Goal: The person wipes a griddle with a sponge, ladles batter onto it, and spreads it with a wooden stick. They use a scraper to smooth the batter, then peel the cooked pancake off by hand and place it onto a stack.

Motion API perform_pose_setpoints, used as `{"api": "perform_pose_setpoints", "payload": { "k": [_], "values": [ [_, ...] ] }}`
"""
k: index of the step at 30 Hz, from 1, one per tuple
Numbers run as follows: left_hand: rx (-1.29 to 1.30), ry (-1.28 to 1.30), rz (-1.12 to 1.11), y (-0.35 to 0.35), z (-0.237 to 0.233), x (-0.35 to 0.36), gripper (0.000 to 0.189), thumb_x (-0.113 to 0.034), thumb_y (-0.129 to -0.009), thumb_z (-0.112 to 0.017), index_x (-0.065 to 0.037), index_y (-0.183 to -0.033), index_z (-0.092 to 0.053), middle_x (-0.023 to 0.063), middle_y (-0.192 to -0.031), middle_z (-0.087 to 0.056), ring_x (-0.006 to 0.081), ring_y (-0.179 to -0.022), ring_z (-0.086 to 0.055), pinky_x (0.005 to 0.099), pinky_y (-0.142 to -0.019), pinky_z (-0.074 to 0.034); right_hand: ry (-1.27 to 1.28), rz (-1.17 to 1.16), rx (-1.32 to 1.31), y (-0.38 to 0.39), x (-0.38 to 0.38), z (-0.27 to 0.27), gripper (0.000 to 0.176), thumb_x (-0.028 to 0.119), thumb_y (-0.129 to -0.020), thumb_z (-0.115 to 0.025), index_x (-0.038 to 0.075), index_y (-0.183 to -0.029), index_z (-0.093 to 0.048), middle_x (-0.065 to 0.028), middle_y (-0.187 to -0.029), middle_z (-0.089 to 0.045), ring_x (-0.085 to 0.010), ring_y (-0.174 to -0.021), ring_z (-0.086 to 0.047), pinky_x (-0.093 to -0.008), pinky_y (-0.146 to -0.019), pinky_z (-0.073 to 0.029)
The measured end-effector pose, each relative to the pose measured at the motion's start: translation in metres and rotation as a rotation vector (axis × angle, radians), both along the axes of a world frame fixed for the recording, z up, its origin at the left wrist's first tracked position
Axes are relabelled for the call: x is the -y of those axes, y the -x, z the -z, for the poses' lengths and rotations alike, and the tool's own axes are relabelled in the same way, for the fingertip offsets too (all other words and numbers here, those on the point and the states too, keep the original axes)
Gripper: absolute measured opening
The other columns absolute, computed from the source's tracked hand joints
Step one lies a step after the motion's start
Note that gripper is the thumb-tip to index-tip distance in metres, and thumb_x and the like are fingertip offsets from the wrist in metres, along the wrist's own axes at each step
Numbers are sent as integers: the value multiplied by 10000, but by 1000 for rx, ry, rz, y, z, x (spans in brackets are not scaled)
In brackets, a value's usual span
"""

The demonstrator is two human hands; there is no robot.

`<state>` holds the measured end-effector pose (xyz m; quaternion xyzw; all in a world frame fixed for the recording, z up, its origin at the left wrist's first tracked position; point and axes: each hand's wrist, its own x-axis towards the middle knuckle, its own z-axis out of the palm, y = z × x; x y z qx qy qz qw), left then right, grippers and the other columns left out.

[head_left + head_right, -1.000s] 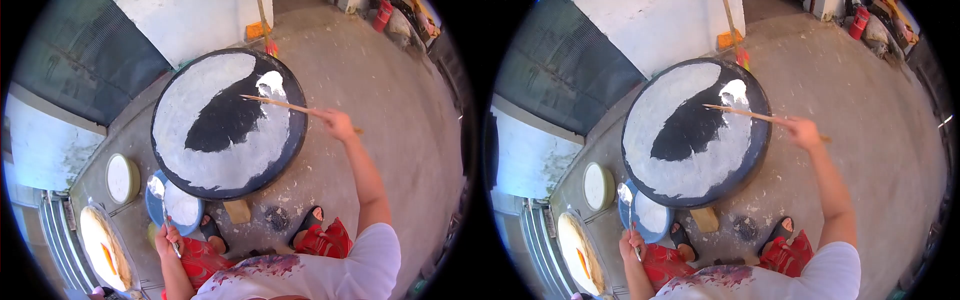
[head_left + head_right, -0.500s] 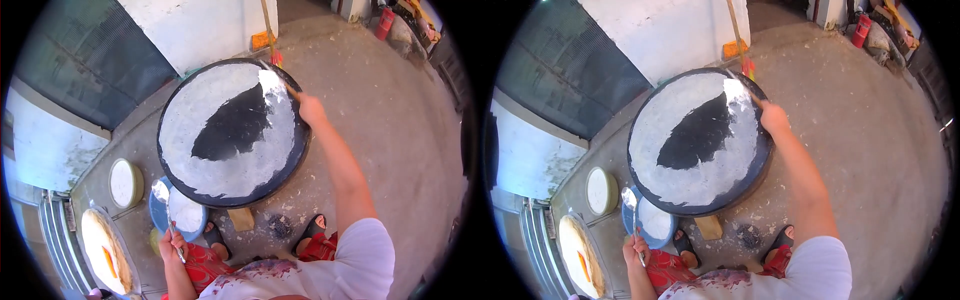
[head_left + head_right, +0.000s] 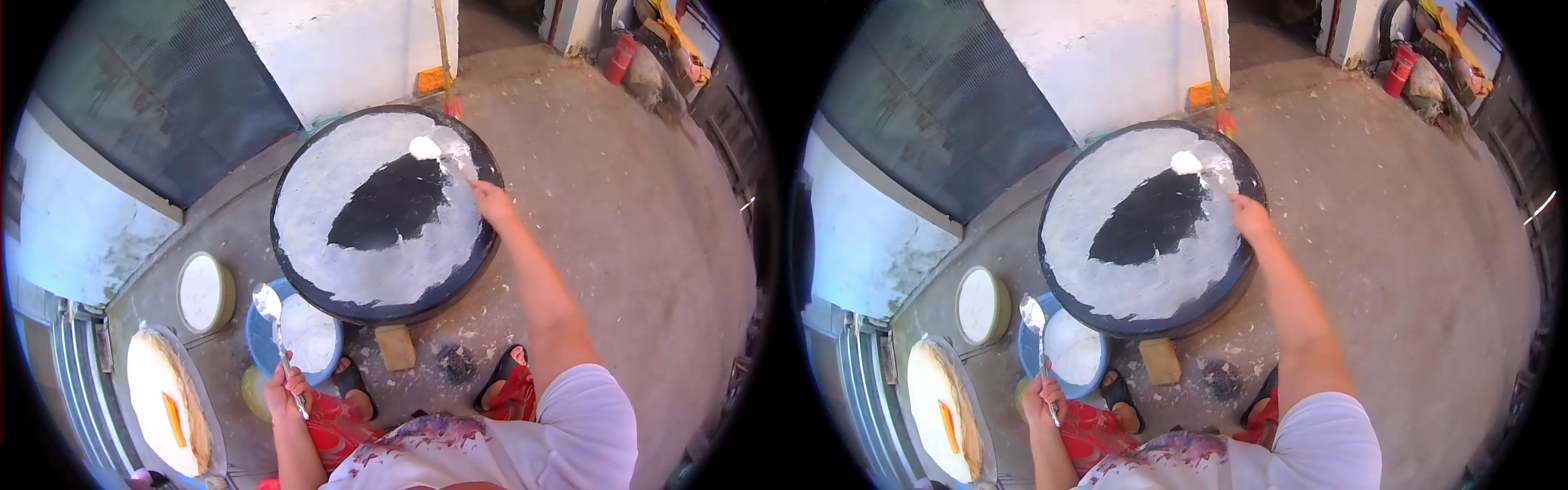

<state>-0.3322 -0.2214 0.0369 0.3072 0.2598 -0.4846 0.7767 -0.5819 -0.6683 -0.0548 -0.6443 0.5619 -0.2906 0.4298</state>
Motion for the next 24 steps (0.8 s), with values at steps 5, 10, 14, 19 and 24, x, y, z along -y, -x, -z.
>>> {"api": "perform_pose_setpoints", "payload": {
  "k": [5,10,14,19,24],
  "values": [
    [-23,27,-14,-4,4,-11,252,-165,-910,-366,-38,-1100,-472,62,-664,-457,89,-468,-393,206,-396,-338,100,-184,-230,-15,-40,-20,263,237,-855,-456,244,-1077,-596,-102,-1035,-604,-278,-954,-571,-354,-831,-442],
    [-8,35,9,-9,6,-25,246,-166,-911,-367,-40,-1095,-470,64,-675,-457,90,-469,-395,206,-396,-340,92,205,-289,39,-45,-3,271,228,-861,-439,226,-1081,-597,-112,-1021,-607,-283,-954,-571,-353,-828,-444],
    [-11,52,-18,-12,8,-29,231,-162,-908,-374,-39,-1078,-471,63,-672,-452,92,-470,-397,210,-396,-345,148,64,-127,-11,-71,26,283,257,-858,-468,147,-1089,-588,-125,-960,-625,-273,-888,-598,-351,-773,-460],
    [-15,47,-2,-14,4,-32,226,-156,-909,-372,-39,-1076,-469,65,-682,-451,95,-470,-393,214,-398,-346,59,29,-261,-54,-89,-51,263,235,-848,-487,164,-1075,-598,-132,-949,-624,-282,-883,-596,-353,-770,-460],
    [-18,70,-3,-14,7,-39,240,-173,-917,-353,-42,-1084,-466,71,-687,-448,101,-477,-393,217,-403,-347,159,-171,-319,-58,-77,-5,280,244,-853,-463,217,-1106,-580,-121,-973,-620,-261,-886,-598,-342,-769,-462]
  ]
}}
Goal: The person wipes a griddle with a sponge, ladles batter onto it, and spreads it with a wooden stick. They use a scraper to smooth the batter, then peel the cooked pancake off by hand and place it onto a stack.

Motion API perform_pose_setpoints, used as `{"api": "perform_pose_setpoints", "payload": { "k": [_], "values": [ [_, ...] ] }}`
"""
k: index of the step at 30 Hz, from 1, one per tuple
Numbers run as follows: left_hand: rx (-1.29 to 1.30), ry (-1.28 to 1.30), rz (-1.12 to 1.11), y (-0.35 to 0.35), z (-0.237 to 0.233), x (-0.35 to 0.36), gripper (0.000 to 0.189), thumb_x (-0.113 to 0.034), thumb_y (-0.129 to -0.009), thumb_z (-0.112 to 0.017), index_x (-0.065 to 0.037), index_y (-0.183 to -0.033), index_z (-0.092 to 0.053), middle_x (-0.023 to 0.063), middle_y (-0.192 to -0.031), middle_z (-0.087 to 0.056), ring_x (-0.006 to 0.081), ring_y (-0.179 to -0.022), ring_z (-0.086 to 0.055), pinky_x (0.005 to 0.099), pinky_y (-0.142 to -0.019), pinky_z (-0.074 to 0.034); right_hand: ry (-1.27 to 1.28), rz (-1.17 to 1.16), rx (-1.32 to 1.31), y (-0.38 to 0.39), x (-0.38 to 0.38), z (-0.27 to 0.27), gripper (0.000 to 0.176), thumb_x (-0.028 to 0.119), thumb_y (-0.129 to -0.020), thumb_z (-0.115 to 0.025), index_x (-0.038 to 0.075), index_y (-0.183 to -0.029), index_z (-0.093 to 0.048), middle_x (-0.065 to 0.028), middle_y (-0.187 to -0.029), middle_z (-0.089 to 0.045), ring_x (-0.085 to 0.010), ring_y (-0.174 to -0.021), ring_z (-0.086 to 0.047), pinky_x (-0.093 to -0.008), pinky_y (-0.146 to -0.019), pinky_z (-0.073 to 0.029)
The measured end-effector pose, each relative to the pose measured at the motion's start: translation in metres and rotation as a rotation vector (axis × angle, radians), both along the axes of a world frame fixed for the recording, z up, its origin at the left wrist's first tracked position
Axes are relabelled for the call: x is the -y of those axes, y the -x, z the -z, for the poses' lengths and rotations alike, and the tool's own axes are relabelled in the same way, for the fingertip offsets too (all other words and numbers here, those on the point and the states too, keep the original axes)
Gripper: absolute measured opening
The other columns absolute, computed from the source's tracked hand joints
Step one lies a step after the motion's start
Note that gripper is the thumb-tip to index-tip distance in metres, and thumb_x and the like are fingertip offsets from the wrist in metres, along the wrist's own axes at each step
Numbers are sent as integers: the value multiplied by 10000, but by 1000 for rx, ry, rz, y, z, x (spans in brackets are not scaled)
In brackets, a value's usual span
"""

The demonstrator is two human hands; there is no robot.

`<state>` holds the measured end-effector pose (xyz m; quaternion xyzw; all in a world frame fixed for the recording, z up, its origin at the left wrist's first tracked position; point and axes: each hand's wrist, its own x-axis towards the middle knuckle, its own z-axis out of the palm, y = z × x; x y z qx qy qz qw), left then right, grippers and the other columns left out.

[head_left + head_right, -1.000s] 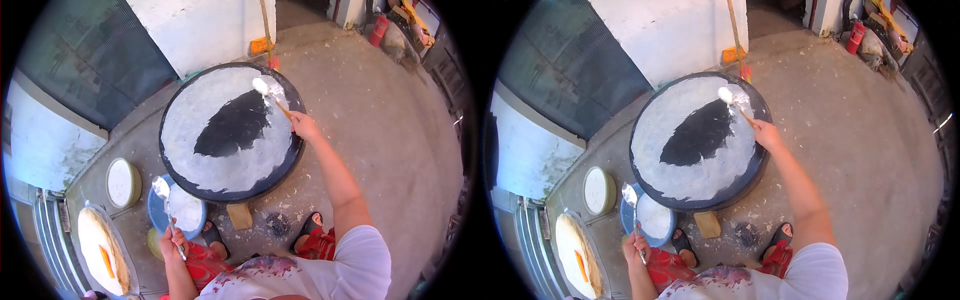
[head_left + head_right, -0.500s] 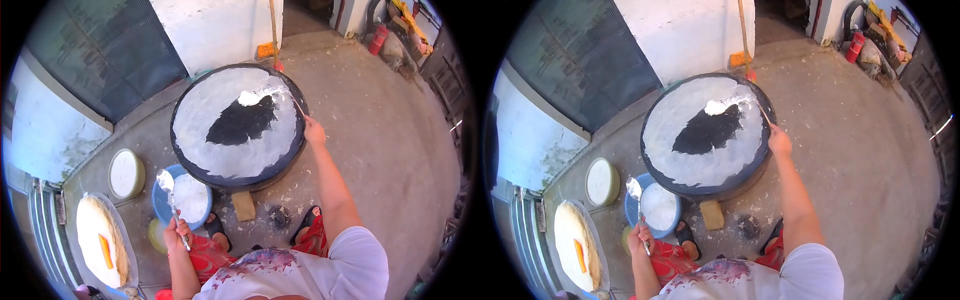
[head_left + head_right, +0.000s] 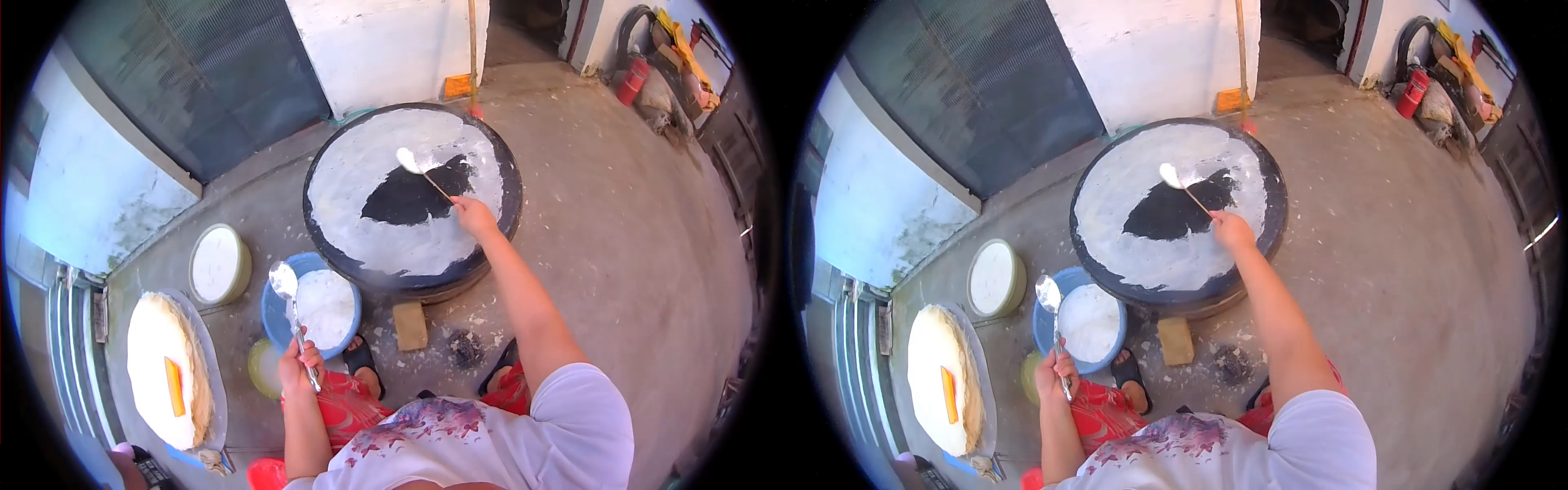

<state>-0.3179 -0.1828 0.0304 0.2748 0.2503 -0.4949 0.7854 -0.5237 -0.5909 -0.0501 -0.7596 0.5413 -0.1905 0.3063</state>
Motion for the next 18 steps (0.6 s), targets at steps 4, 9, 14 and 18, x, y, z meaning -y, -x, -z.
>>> {"api": "perform_pose_setpoints", "payload": {
  "k": [4,9,14,18],
  "values": [
    [-6,6,2,-3,0,-3,250,-183,-921,-344,-42,-1089,-467,70,-687,-445,104,-478,-389,221,-405,-344,-28,-5,9,36,-20,-35,287,228,-861,-435,199,-1108,-578,-125,-994,-615,-275,-903,-591,-343,-779,-459],
    [25,9,22,-2,1,-1,257,-189,-925,-335,-43,-1087,-470,69,-698,-446,103,-484,-388,221,-408,-342,-58,-11,69,18,-29,3,282,235,-861,-431,207,-1104,-573,-114,-1004,-608,-290,-947,-566,-364,-802,-445],
    [-4,21,8,-2,-1,-4,258,-195,-927,-331,-46,-1085,-471,67,-709,-448,103,-491,-387,221,-410,-340,-57,-243,75,11,-41,-31,268,223,-848,-462,178,-1080,-588,-126,-980,-612,-287,-921,-575,-351,-796,-445],
    [40,-17,7,3,-3,-4,265,-203,-930,-337,-37,-1087,-471,51,-701,-440,90,-488,-385,209,-413,-340,-80,-65,34,14,-30,-13,256,226,-838,-481,176,-1058,-602,-126,-970,-615,-275,-914,-579,-347,-782,-452]
  ]
}}
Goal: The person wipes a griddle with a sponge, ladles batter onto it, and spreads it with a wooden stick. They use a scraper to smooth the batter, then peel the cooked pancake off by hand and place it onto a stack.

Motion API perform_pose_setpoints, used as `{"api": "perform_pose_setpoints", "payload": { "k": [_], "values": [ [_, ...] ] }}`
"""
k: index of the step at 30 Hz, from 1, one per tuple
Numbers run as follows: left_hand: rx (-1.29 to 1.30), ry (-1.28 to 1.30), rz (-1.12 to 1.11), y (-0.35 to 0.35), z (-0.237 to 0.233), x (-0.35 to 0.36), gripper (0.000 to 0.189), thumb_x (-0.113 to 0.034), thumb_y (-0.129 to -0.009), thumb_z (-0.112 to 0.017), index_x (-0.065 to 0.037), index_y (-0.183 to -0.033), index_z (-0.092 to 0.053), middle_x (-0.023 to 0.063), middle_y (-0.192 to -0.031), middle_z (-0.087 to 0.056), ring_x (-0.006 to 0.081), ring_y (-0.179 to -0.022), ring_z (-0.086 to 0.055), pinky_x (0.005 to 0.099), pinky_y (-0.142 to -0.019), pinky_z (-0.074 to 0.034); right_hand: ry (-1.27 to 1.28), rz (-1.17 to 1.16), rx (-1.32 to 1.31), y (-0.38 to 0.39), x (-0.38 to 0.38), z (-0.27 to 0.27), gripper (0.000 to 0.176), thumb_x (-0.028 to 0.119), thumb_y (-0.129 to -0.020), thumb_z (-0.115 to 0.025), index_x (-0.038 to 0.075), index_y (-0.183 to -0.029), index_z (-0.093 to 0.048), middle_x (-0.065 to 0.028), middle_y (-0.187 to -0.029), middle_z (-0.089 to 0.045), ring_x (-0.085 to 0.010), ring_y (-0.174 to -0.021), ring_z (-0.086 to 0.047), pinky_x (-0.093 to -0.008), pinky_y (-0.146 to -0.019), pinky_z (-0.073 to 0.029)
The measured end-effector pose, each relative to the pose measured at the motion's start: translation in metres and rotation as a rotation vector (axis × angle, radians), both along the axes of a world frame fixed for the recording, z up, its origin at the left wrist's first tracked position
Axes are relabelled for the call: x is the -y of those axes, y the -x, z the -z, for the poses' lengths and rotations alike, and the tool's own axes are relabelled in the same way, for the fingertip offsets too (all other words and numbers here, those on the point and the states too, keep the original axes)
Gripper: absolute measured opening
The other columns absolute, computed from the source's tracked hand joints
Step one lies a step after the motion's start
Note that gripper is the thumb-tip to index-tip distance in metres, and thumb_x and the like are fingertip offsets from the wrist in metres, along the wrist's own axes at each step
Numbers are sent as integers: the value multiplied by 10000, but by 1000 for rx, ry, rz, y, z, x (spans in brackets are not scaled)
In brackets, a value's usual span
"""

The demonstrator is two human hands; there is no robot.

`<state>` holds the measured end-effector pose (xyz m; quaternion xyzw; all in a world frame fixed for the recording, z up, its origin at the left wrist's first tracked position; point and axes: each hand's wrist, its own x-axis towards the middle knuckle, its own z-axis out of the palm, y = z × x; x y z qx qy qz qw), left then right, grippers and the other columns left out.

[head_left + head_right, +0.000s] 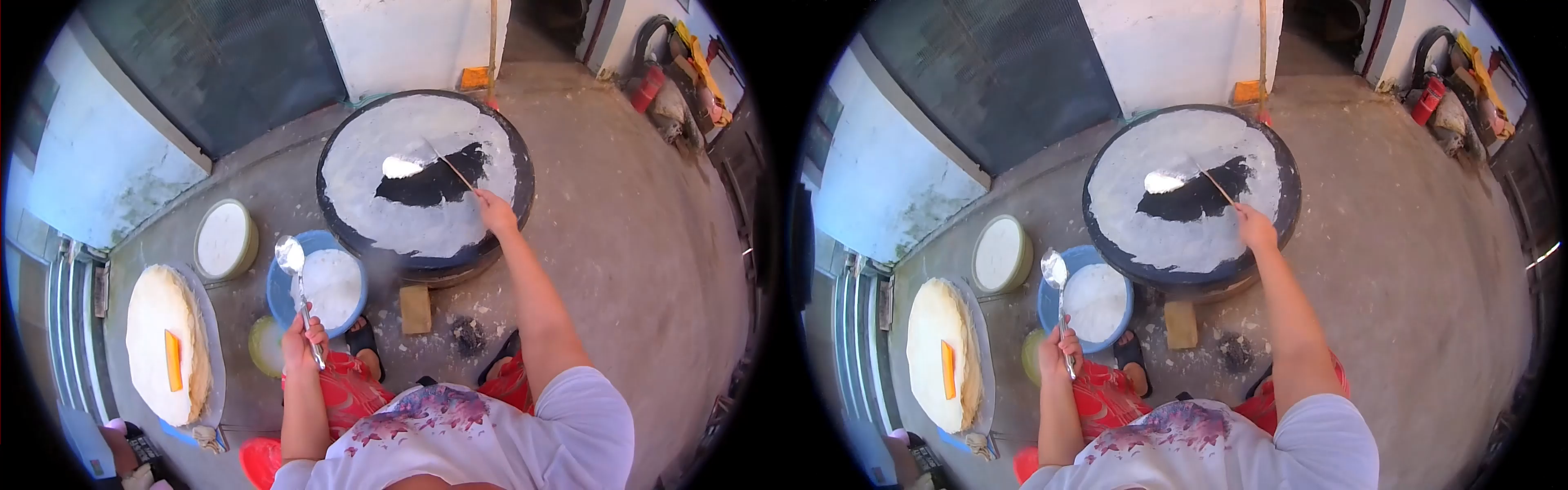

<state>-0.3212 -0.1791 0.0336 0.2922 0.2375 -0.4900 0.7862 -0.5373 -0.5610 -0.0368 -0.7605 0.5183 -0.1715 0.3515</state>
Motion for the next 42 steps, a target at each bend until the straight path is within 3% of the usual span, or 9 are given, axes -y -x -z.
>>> {"api": "perform_pose_setpoints", "payload": {
  "k": [5,10,13,18,27,31,35,39,42],
  "values": [
    [-27,15,4,-1,-1,-1,248,-200,-929,-334,-46,-1061,-475,64,-707,-444,100,-492,-385,214,-416,-342,65,-240,55,-19,-6,-1,254,239,-830,-495,212,-1057,-606,-107,-944,-625,-258,-893,-587,-333,-758,-462],
    [-4,43,21,-4,1,-6,252,-201,-929,-335,-33,-1055,-473,72,-712,-449,105,-492,-386,215,-416,-341,158,-306,-290,24,-31,-102,272,179,-780,-542,178,-1042,-613,-86,-907,-620,-245,-834,-590,-334,-709,-476],
    [-7,50,-8,-4,4,-8,251,-197,-926,-335,-34,-1061,-468,74,-711,-448,107,-491,-387,214,-417,-342,600,-20,-264,19,-64,-68,320,121,-730,-548,160,-1043,-602,-65,-808,-585,-242,-748,-581,-358,-635,-480],
    [9,13,15,-3,0,-6,247,-191,-925,-347,-29,-1069,-464,59,-705,-443,90,-485,-387,207,-411,-349,798,-290,-180,-33,-145,-6,435,51,-683,-506,157,-1103,-554,-55,-769,-559,-242,-665,-560,-364,-569,-466],
    [1,9,5,-2,1,-11,253,-196,-929,-351,-17,-1068,-465,42,-693,-438,75,-471,-381,199,-399,-346,414,10,-214,-24,-113,-14,420,83,-698,-526,139,-1114,-539,-108,-805,-565,-287,-705,-582,-408,-609,-471],
    [-33,41,5,-5,1,-10,241,-200,-923,-357,-37,-1060,-470,63,-699,-440,96,-478,-382,209,-407,-340,531,-314,-134,-15,-141,-12,451,82,-667,-540,146,-1113,-538,-106,-828,-563,-288,-720,-582,-407,-614,-472],
    [-35,11,10,-2,-1,-10,240,-200,-923,-357,-39,-1057,-474,61,-700,-442,94,-477,-382,208,-407,-341,535,-79,-389,1,-95,-2,440,72,-663,-534,146,-1097,-542,-110,-839,-561,-297,-721,-582,-416,-620,-471],
    [-36,19,22,-7,4,-11,232,-188,-919,-360,-37,-1050,-479,61,-698,-445,96,-476,-383,210,-402,-340,400,162,-128,-3,-111,-10,430,78,-655,-553,156,-1078,-548,-112,-832,-543,-318,-722,-579,-405,-622,-477],
    [-32,6,-4,-5,2,-7,229,-183,-917,-363,-37,-1045,-482,59,-690,-444,93,-472,-383,208,-395,-338,567,-224,-152,0,-131,-10,437,71,-648,-562,140,-1078,-543,-110,-838,-543,-309,-719,-580,-405,-635,-481]
  ]
}}
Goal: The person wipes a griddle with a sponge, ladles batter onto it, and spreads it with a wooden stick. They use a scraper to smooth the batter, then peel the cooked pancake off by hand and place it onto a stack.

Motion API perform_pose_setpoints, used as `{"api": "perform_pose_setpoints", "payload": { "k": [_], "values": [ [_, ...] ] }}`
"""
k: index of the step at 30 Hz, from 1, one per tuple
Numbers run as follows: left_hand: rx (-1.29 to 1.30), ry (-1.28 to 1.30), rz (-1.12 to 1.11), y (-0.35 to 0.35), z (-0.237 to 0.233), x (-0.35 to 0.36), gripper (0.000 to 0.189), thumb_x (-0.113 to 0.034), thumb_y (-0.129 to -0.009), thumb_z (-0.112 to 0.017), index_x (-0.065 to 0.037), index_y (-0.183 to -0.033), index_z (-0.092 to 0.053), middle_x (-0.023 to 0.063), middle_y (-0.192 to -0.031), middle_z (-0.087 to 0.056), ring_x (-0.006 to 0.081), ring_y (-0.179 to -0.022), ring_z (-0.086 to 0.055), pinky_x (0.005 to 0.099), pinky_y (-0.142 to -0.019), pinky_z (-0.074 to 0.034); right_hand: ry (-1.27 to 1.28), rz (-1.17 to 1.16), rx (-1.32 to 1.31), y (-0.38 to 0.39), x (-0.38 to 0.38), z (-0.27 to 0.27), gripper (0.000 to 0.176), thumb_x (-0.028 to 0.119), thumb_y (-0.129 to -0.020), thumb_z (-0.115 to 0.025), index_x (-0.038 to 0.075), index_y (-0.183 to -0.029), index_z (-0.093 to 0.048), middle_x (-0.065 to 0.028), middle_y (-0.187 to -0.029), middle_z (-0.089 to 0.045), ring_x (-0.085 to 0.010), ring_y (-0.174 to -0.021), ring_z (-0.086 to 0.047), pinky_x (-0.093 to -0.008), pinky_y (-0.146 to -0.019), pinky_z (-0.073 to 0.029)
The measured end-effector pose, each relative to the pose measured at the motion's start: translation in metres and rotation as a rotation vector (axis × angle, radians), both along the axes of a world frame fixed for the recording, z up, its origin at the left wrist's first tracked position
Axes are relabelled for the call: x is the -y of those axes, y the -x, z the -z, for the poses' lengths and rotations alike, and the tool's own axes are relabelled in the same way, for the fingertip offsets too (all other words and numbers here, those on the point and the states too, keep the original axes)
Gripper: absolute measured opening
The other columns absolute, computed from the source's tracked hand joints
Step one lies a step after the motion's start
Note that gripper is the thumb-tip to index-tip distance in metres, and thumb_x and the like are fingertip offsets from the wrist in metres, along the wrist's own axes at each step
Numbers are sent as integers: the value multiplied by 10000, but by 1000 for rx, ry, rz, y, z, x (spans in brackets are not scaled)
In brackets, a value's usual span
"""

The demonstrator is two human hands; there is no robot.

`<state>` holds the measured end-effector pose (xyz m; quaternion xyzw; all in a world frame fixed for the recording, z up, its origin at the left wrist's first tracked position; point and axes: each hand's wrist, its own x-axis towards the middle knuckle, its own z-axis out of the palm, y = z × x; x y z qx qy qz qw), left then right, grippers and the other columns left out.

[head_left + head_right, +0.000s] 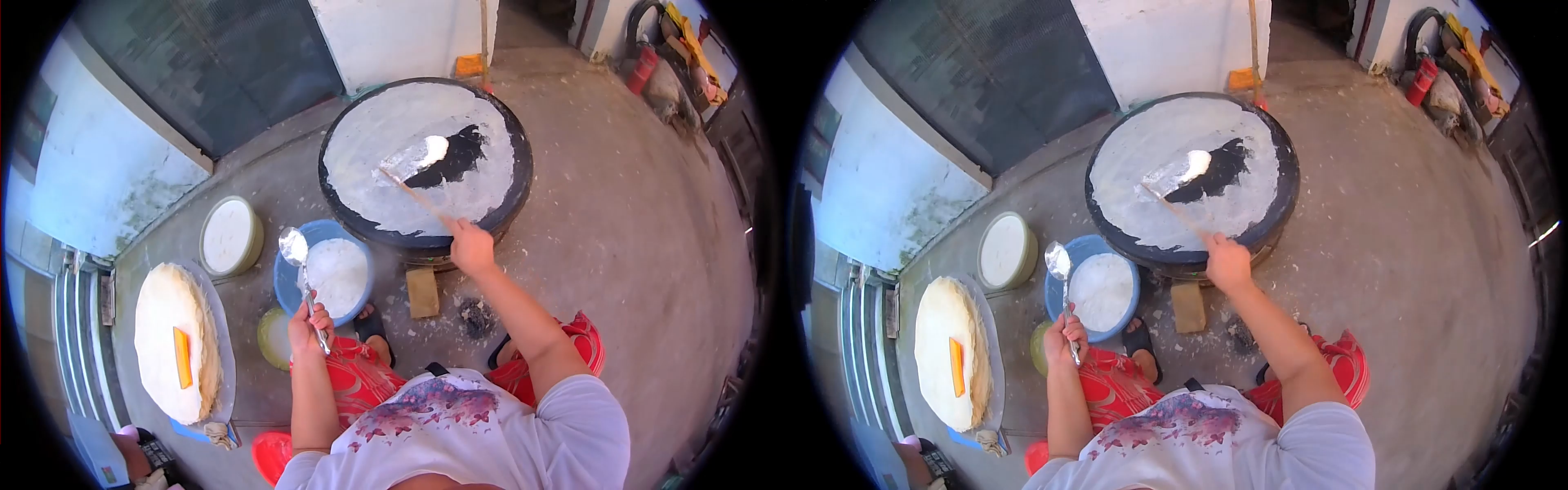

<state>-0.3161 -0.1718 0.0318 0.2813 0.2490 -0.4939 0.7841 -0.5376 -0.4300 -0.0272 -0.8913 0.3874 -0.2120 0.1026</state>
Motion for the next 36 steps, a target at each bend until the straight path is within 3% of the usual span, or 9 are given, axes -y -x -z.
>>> {"api": "perform_pose_setpoints", "payload": {
  "k": [3,6,11,13,17,21,25,31,36],
  "values": [
    [1,-18,-2,4,-2,-1,227,-182,-916,-365,-37,-1044,-483,58,-683,-442,90,-469,-383,204,-390,-337,-16,275,-173,16,52,10,452,58,-646,-560,129,-1092,-535,-117,-856,-547,-313,-724,-585,-409,-640,-483],
    [11,-27,20,1,-4,0,227,-181,-917,-362,-36,-1046,-482,56,-681,-440,88,-468,-383,204,-389,-336,-78,373,-29,22,68,-8,433,55,-658,-545,126,-1085,-540,-127,-867,-556,-323,-734,-591,-414,-639,-483],
    [17,-34,-6,2,-4,4,228,-175,-920,-354,-33,-1050,-476,52,-676,-440,87,-464,-381,205,-391,-333,-80,237,148,17,30,8,413,40,-655,-545,117,-1061,-553,-127,-850,-569,-322,-724,-593,-417,-629,-481],
    [44,-13,4,4,-2,3,278,-196,-934,-318,-2,-1069,-464,35,-682,-421,74,-473,-382,194,-395,-335,45,242,-83,31,48,14,430,43,-644,-565,117,-1067,-549,-115,-853,-567,-302,-708,-590,-410,-613,-481],
    [35,-37,33,3,-4,6,227,-171,-919,-352,-26,-1045,-474,50,-676,-443,82,-463,-389,200,-389,-337,-23,430,-115,49,83,-6,413,64,-689,-527,117,-1098,-529,-98,-884,-551,-277,-715,-589,-391,-623,-485],
    [27,-20,7,3,-2,6,225,-168,-919,-357,-21,-1044,-473,50,-679,-442,77,-468,-394,205,-394,-342,-104,453,12,38,48,-3,425,51,-696,-516,112,-1117,-518,-101,-897,-544,-274,-720,-588,-385,-625,-488],
    [14,10,2,8,-5,9,233,-178,-920,-362,-19,-1047,-477,49,-679,-442,79,-471,-394,205,-392,-342,-16,360,-185,48,65,11,424,52,-706,-506,106,-1127,-505,-105,-905,-538,-283,-732,-583,-390,-621,-487],
    [3,-14,2,4,-2,8,253,-187,-924,-350,-17,-1063,-477,50,-679,-439,88,-473,-391,206,-401,-343,-260,529,0,66,58,-7,361,77,-783,-456,88,-1142,-481,-133,-991,-562,-340,-816,-585,-427,-680,-478],
    [35,-10,1,1,4,6,261,-186,-926,-337,-8,-1060,-473,52,-679,-440,89,-476,-393,206,-408,-345,-321,429,289,96,115,15,308,126,-841,-438,83,-1142,-490,-160,-990,-595,-336,-844,-583,-422,-733,-468]
  ]
}}
